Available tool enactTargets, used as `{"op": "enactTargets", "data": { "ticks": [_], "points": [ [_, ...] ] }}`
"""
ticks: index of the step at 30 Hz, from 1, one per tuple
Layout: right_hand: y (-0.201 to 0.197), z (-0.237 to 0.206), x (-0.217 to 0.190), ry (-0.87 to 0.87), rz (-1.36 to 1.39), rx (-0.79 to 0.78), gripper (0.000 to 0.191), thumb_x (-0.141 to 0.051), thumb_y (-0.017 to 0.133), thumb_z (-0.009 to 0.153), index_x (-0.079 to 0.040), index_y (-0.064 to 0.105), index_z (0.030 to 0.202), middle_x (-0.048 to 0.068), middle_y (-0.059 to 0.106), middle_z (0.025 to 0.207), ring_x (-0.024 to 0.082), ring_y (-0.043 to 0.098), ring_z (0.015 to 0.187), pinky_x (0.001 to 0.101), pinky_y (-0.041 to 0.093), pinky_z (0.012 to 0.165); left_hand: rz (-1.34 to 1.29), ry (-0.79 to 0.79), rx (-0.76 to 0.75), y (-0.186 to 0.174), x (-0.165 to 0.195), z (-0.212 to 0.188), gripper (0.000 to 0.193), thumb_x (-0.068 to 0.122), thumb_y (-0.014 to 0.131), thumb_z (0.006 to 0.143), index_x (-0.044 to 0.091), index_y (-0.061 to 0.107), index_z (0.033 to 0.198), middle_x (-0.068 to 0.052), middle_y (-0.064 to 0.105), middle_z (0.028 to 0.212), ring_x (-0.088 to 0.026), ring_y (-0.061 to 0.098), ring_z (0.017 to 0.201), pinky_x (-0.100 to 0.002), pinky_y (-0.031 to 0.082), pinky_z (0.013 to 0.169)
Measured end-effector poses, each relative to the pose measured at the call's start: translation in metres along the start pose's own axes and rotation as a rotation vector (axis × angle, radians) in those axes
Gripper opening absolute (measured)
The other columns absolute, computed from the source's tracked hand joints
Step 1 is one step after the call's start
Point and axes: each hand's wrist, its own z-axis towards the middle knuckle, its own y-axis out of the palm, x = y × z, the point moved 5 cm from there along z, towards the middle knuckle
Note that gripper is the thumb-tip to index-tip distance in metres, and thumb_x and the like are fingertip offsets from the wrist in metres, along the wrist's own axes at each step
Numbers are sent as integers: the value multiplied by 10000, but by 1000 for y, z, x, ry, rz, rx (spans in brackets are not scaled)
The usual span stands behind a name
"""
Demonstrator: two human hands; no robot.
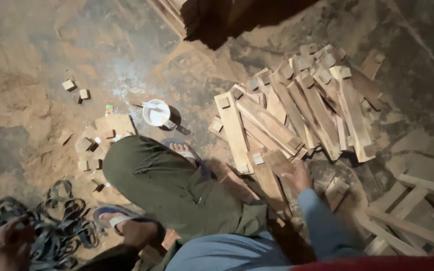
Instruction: The person assembles a hexagonal wooden box by hammering wooden pieces together. They then apply glue to the edges of wooden planks and attach small wooden blocks to form the box structure.
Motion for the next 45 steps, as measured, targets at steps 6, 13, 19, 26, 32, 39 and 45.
{"op": "enactTargets", "data": {
  "ticks": [6, 13, 19, 26, 32, 39, 45],
  "points": [
    [5, -20, 19, 239, -45, -244, 331, -173, 800, 860, -32, 712, 1147, 180, 748, 1071, 324, 708, 973, 440, 559, 860, 32, 12, -40, 9, 27, 26, 324, 220, 739, 1059, -30, 712, 1265, -182, 751, 811, -225, 757, 791, -364, 609, 787],
    [-98, 12, -49, 8, 109, -21, 465, -304, 819, 830, 15, 701, 1146, 165, 741, 980, 298, 706, 827, 404, 563, 745, -437, 131, 295, -72, 132, 7, 241, 115, 704, 1116, -30, 716, 1308, -147, 741, 950, -167, 725, 882, -275, 558, 808],
    [-258, 59, -274, -359, 475, -11, 271, -211, 715, 973, 28, 708, 1101, 47, 742, 962, 98, 647, 837, 285, 526, 761, -1321, 346, -5, -106, 323, -4, 388, 38, 614, 981, -7, 576, 1365, -107, 717, 1136, -176, 708, 1026, -301, 568, 896],
    [-211, -31, -560, -729, 992, -422, 221, -140, 670, 1057, 5, 671, 1224, -53, 625, 867, 15, 469, 691, 208, 360, 606, -1631, 727, -162, -168, 389, -76, 653, 88, 564, 1031, 91, 266, 1612, -98, 457, 1553, -202, 464, 1425, -337, 389, 1167],
    [-117, -125, -650, -937, 942, -475, 597, -107, 635, 1021, 10, 433, 1571, 67, 627, 1223, 117, 567, 1035, 254, 464, 880, -1765, 415, 392, -174, 299, -89, 593, 95, 541, 1034, 10, 348, 1588, -136, 513, 1538, -203, 510, 1383, -323, 415, 1142],
    [-29, -203, -649, -1146, 738, -717, 788, -115, 610, 982, -8, 189, 1640, 196, 343, 1663, 260, 367, 1517, 354, 336, 1202, -2014, 243, 530, -127, 218, -82, 525, 164, 539, 1052, 16, 407, 1538, -108, 589, 1431, -163, 581, 1252, -304, 486, 1053],
    [0, -211, -614, -1346, 899, -880, 492, -84, 584, 1037, -1, 500, 1514, 184, 331, 1671, 264, 408, 1501, 373, 359, 1224, -2345, 320, 177, -68, 199, -50, 409, 347, 502, 1186, -14, 420, 1362, -115, 618, 1135, -167, 628, 899, -297, 541, 725]
  ]
}}
